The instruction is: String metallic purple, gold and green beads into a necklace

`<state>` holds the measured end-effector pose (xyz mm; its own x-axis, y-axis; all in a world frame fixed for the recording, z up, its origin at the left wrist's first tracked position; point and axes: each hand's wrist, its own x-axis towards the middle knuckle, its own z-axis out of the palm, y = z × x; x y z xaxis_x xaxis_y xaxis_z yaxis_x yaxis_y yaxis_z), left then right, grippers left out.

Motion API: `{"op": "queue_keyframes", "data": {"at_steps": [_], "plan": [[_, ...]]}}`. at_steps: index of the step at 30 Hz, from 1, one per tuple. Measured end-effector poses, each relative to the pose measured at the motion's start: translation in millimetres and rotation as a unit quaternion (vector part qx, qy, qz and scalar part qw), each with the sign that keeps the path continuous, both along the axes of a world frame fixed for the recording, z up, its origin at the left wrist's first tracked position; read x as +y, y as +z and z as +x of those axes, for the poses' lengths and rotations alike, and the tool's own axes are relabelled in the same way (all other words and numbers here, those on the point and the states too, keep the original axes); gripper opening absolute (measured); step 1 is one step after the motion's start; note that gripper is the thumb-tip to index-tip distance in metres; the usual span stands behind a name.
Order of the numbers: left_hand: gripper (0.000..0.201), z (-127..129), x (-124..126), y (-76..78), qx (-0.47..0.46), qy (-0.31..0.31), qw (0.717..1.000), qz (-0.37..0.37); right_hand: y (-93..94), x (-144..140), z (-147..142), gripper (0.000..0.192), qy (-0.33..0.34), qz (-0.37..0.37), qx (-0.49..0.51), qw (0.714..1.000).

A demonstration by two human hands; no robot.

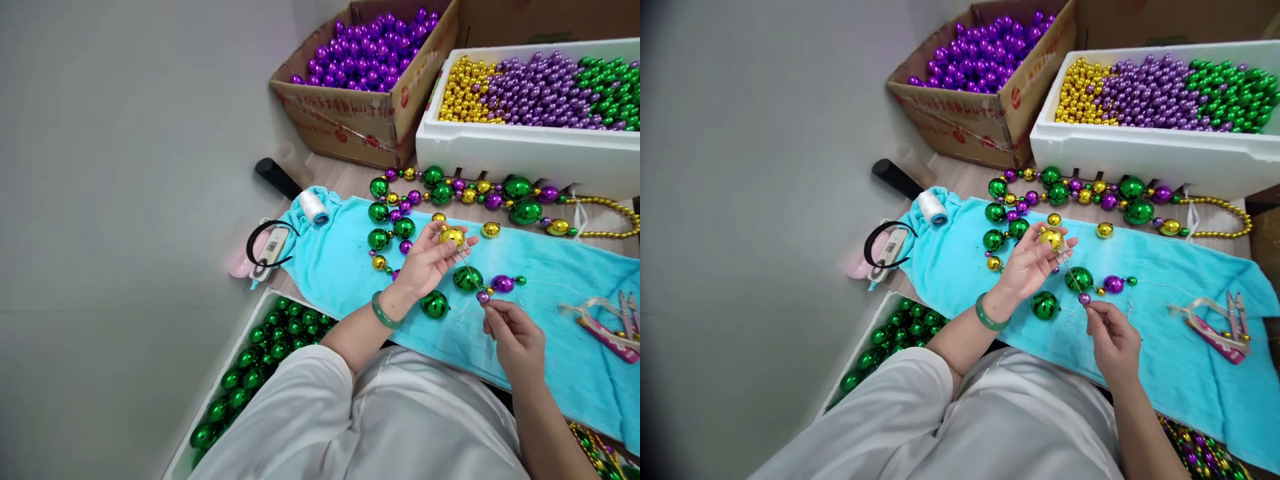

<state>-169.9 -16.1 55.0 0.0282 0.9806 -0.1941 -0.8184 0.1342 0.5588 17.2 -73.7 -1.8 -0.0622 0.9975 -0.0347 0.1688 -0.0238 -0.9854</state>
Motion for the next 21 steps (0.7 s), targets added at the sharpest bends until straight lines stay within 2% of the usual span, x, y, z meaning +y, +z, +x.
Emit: {"op": "queue_keyframes", "data": {"at_steps": [7,12,15,17,19,21], "plan": [[0.034,-2,0,-4.3,-0.015,-0.003,1.0,0.012,0.0,4,0,0.014,0.01,-0.009,0.022,1.0],[0.037,0,-3,-9.0,0.029,-0.09,0.995,0.024,1.3,7,-6,0.015,0.021,-0.021,0.054,0.998],[0.043,4,-7,-13.5,0.16,-0.195,0.967,0.045,1.0,9,-6,0.016,-0.001,-0.029,0.068,0.997],[0.048,2,-8,-17.2,0.29,-0.218,0.93,0.059,1.0,11,-3,0.017,-0.031,-0.025,0.072,0.997],[0.042,-9,-4,-20.7,0.416,-0.162,0.893,0.057,1.3,12,2,0.018,-0.059,-0.022,0.077,0.995],[0.028,-29,5,-22.8,0.513,-0.068,0.854,0.041,2.0,13,8,0.019,-0.08,-0.02,0.075,0.994]]}}
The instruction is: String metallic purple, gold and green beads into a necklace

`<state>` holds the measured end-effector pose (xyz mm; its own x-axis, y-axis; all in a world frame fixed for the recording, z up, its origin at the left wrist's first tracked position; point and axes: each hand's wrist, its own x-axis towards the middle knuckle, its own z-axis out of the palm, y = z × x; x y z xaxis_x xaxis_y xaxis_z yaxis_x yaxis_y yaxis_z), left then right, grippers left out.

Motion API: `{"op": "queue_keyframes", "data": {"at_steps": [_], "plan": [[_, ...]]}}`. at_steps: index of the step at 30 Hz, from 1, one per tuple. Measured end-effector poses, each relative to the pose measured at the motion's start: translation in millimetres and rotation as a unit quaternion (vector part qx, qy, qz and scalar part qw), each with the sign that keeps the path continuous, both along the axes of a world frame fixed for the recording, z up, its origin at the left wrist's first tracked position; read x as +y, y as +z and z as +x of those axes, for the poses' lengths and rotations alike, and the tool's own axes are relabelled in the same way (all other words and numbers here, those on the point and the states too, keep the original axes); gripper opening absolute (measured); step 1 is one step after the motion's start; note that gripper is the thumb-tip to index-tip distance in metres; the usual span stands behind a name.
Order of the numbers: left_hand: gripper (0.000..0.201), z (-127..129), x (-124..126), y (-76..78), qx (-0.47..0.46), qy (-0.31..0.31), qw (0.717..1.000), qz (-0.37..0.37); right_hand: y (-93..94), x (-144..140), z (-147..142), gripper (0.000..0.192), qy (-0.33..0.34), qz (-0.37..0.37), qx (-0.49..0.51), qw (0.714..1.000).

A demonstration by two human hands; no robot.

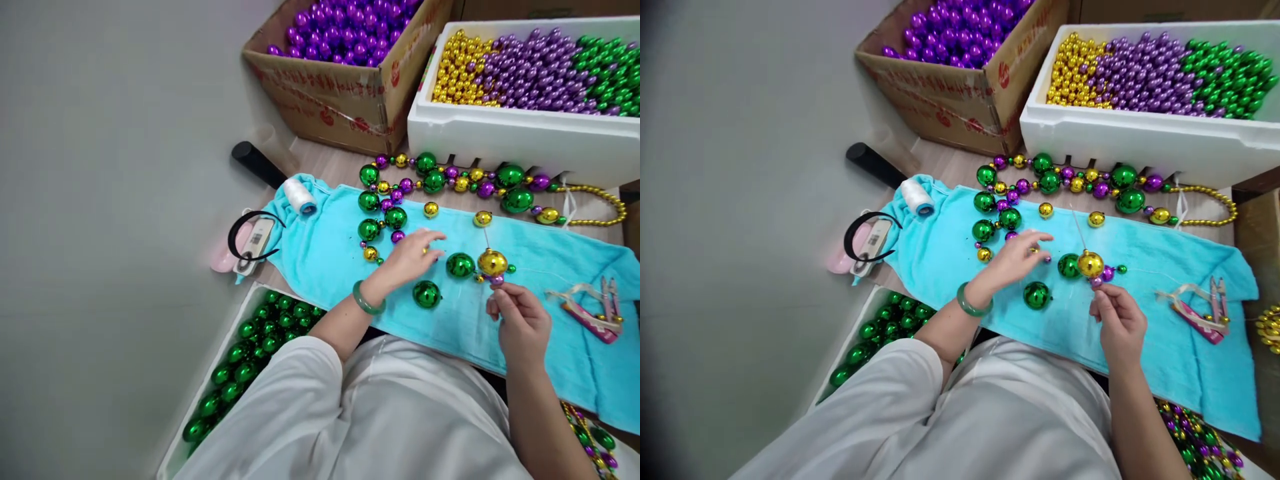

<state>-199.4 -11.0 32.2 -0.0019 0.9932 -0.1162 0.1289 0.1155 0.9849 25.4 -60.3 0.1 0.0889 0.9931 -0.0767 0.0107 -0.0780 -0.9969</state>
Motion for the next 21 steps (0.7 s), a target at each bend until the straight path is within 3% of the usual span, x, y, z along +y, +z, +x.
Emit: {"op": "queue_keyframes", "data": {"at_steps": [2,4,8,12,16,21], "plan": [[0.02,-26,12,0.0,0.081,0.08,0.993,0.032,0.9,1,6,0.019,-0.013,0.003,-0.005,1.0],[0.019,-51,22,1.6,0.166,0.121,0.977,0.056,2.1,1,10,0.019,-0.025,0.008,-0.008,1.0],[0.019,-83,31,4.2,0.312,0.136,0.937,0.078,6.2,4,15,0.018,-0.067,0.025,0.003,0.997],[0.017,-96,39,1.9,0.359,0.122,0.922,0.083,11.7,8,19,0.018,-0.107,0.057,0.026,0.992],[0.014,-90,77,11.9,0.328,0.062,0.937,0.105,13.9,12,22,0.017,-0.098,0.059,0.023,0.993],[0.016,-38,164,44.6,0.303,-0.027,0.924,0.23,6.5,23,19,0.015,-0.06,0.06,0.014,0.996]]}}
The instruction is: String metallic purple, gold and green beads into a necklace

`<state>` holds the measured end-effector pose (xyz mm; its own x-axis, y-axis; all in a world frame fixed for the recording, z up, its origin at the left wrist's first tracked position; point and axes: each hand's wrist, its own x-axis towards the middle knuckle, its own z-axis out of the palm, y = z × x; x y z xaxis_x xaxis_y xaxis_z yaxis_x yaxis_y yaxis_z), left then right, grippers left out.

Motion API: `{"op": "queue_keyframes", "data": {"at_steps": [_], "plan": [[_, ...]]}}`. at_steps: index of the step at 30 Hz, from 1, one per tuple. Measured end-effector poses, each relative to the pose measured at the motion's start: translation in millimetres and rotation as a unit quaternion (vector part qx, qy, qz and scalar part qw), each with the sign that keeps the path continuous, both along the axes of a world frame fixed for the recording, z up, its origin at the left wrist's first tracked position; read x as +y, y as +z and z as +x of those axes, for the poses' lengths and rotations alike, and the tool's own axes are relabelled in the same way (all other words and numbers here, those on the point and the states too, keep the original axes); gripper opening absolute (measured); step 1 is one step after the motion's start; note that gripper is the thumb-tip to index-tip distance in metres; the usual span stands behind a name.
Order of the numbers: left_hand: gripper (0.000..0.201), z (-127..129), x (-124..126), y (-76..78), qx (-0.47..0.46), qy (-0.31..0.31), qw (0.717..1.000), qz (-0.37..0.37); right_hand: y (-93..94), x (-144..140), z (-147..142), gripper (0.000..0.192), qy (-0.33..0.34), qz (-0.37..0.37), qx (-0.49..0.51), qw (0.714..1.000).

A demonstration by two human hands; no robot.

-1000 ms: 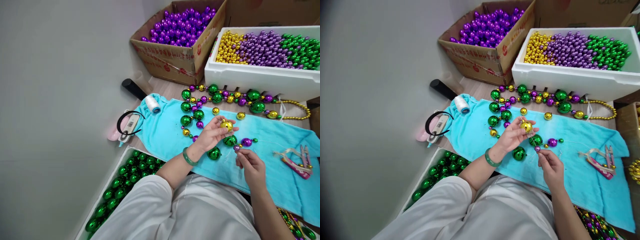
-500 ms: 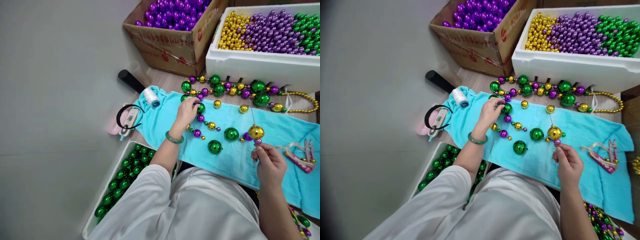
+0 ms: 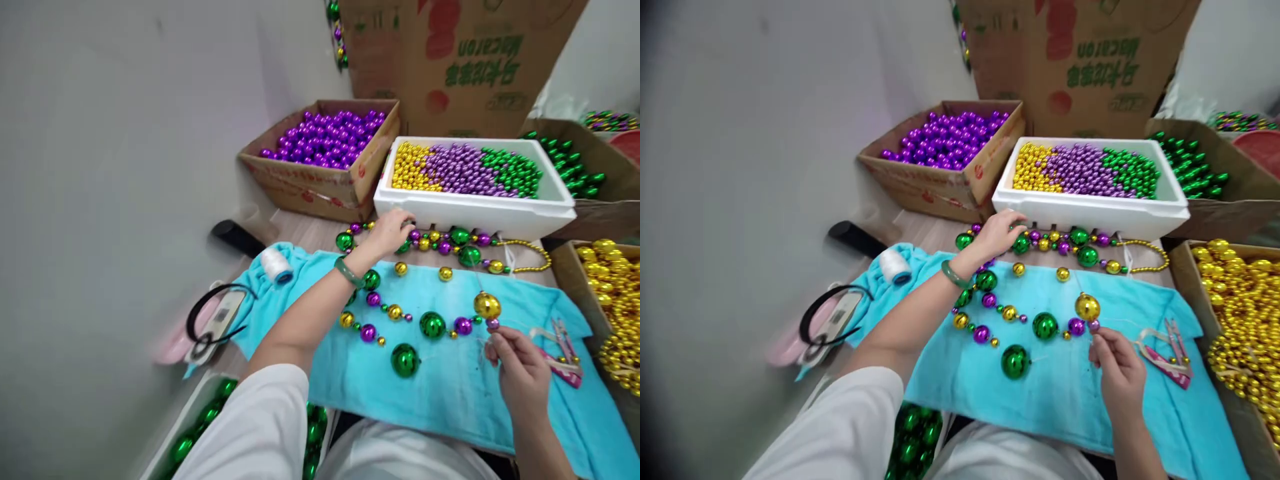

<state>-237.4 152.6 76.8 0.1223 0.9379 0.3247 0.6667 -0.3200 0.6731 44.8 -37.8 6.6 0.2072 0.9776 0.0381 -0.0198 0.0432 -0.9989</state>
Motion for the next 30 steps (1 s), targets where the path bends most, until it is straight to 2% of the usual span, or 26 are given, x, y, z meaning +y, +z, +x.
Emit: {"op": "queue_keyframes", "data": {"at_steps": [2,7,12,16,21,26,30], "plan": [[0.019,29,41,11.6,0.032,-0.043,0.998,0.026,-3.7,4,-2,0.014,0.005,0.008,0.0,1.0],[0.027,107,137,31.4,0.137,-0.079,0.987,0.018,-9.4,5,-1,0.016,-0.012,0.023,-0.03,0.999],[0.029,194,197,32.8,0.181,-0.132,0.975,0.004,-13.6,7,7,0.017,-0.027,0.025,-0.044,0.998],[0.032,243,224,20.4,0.236,-0.138,0.962,-0.019,-19.9,11,11,0.02,-0.022,0.017,-0.039,0.999],[0.029,268,248,9.2,0.296,-0.115,0.948,-0.03,-26.5,17,15,0.023,-0.098,-0.022,-0.007,0.995],[0.027,281,261,13.0,0.313,-0.104,0.941,-0.071,-32.5,23,30,0.023,-0.118,-0.038,0.007,0.992],[0.027,284,258,25.2,0.283,-0.091,0.951,-0.085,-35.0,27,43,0.019,-0.063,-0.003,-0.007,0.998]]}}
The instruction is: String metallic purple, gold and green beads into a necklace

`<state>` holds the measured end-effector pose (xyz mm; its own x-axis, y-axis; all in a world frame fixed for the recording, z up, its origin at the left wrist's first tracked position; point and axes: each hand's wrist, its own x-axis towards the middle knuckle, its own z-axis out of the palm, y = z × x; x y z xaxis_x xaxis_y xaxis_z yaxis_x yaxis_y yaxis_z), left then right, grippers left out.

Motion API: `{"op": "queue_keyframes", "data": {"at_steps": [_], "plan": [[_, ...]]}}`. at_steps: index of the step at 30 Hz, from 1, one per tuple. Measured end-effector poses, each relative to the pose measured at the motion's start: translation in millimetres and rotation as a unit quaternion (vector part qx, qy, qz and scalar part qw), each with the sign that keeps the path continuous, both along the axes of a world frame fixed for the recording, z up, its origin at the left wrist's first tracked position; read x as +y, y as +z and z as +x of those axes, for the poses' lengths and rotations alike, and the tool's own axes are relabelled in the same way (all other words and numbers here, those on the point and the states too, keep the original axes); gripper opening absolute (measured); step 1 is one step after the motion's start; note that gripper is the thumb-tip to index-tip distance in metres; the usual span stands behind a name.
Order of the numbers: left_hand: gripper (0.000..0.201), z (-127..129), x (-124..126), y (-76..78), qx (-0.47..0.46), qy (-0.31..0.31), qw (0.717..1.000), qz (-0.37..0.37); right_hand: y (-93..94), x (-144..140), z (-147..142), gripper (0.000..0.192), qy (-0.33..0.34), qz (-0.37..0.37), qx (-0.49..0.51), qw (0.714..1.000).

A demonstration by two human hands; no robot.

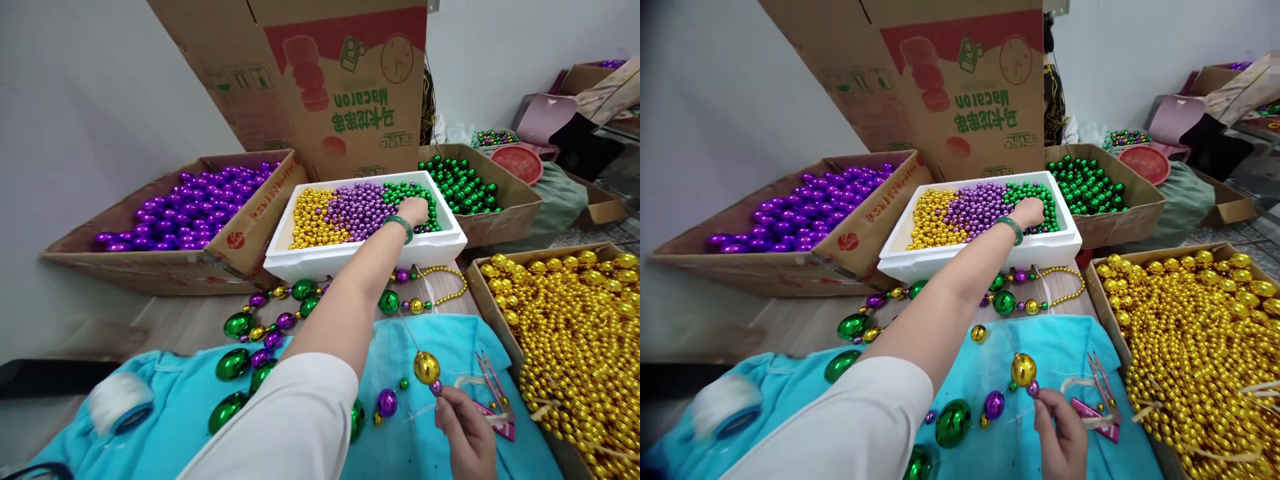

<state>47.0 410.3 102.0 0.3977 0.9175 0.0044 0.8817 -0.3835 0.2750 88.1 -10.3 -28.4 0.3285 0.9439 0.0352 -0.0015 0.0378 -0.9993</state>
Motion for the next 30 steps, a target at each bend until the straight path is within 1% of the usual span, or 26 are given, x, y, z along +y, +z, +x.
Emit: {"op": "queue_keyframes", "data": {"at_steps": [2,3,4,5,6,7,8,9,10,11,12,13,15,18,20,22,26,30], "plan": [[0.028,-6,-13,9.8,-0.029,0.001,0.999,0.014,2.5,1,4,0.017,0.005,0.025,-0.01,1.0],[0.029,-13,-25,14.9,-0.075,-0.001,0.997,0.01,4.7,2,5,0.016,-0.002,0.034,-0.015,0.999],[0.03,-22,-41,19.6,-0.144,-0.008,0.989,-0.012,7.4,2,5,0.015,-0.009,0.042,-0.019,0.999],[0.031,-34,-61,23.5,-0.242,-0.017,0.969,-0.056,10.4,1,4,0.014,-0.013,0.048,-0.023,0.998],[0.032,-49,-84,26.3,-0.363,-0.027,0.923,-0.125,13.5,1,3,0.014,-0.015,0.053,-0.027,0.998],[0.032,-67,-110,28.0,-0.463,-0.046,0.861,-0.205,16.8,-1,2,0.014,-0.012,0.059,-0.032,0.998],[0.032,-85,-138,28.3,-0.534,-0.051,0.799,-0.272,20.0,-3,0,0.014,-0.006,0.066,-0.036,0.997],[0.03,-104,-167,27.6,-0.586,-0.045,0.744,-0.318,23.1,-5,-3,0.014,0.002,0.073,-0.04,0.997],[0.029,-123,-195,25.7,-0.623,-0.033,0.697,-0.354,26.1,-8,-7,0.014,0.011,0.078,-0.043,0.996],[0.028,-140,-222,23.0,-0.649,-0.016,0.66,-0.378,28.7,-11,-11,0.013,0.02,0.081,-0.047,0.995],[0.027,-155,-246,19.3,-0.67,0.002,0.63,-0.392,31.0,-14,-16,0.013,0.03,0.081,-0.052,0.995],[0.026,-168,-268,14.9,-0.687,0.02,0.607,-0.4,32.9,-18,-22,0.012,0.042,0.078,-0.057,0.994],[0.025,-190,-304,4.8,-0.715,0.051,0.571,-0.4,35.3,-26,-34,0.012,0.067,0.064,-0.068,0.993],[0.024,-214,-340,-10.3,-0.752,0.08,0.531,-0.382,36.6,-39,-50,0.013,0.098,0.043,-0.081,0.991],[0.024,-226,-358,-18.2,-0.771,0.101,0.514,-0.362,37.4,-47,-57,0.013,0.108,0.039,-0.088,0.989],[0.023,-236,-371,-23.6,-0.785,0.127,0.505,-0.337,39.2,-53,-63,0.013,0.119,0.04,-0.1,0.987],[0.023,-250,-388,-28.2,-0.79,0.168,0.505,-0.304,43.8,-61,-72,0.015,0.138,0.03,-0.131,0.981],[0.023,-259,-394,-29.3,-0.787,0.179,0.513,-0.292,44.1,-65,-79,0.018,0.14,0.014,-0.147,0.979]]}}
